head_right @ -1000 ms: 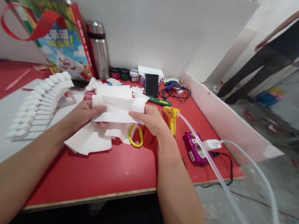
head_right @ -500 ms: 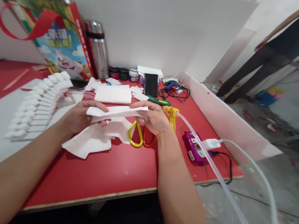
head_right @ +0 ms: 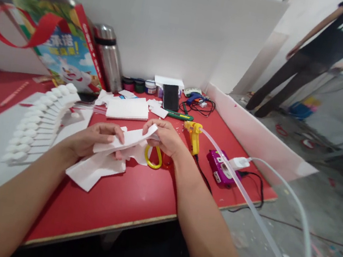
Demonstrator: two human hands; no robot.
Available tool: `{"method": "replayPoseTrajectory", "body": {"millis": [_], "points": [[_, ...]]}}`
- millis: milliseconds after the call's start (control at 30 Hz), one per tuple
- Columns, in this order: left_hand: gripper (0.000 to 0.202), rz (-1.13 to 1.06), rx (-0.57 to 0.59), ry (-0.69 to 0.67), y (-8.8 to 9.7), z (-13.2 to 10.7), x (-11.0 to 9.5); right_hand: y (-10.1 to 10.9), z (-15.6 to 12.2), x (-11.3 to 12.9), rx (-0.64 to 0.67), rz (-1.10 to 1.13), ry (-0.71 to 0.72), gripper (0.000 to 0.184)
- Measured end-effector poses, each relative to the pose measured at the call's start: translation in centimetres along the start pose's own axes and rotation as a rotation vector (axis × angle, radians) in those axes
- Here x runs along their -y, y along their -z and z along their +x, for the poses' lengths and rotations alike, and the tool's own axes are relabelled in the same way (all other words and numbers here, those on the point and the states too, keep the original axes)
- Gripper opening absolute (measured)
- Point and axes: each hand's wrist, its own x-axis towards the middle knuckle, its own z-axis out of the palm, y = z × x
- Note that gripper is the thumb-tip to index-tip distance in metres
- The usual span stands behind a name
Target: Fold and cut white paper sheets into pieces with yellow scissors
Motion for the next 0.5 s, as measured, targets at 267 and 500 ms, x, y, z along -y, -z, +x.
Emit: {"method": "replayPoseTrajectory", "body": {"millis": [267, 500], "points": [[0.050, 0.144, -0.063, 0.008, -0.3, 0.2, 0.2, 1.2, 0.1, 0.8, -0.157, -0.022, 0.136, 0.005], [0.081, 0.134, -0.355, -0.223, 0.2, 1.1, 0.3, 1.1, -0.7, 1.3, -0.482, -0.920, 0.114, 0.012]]}}
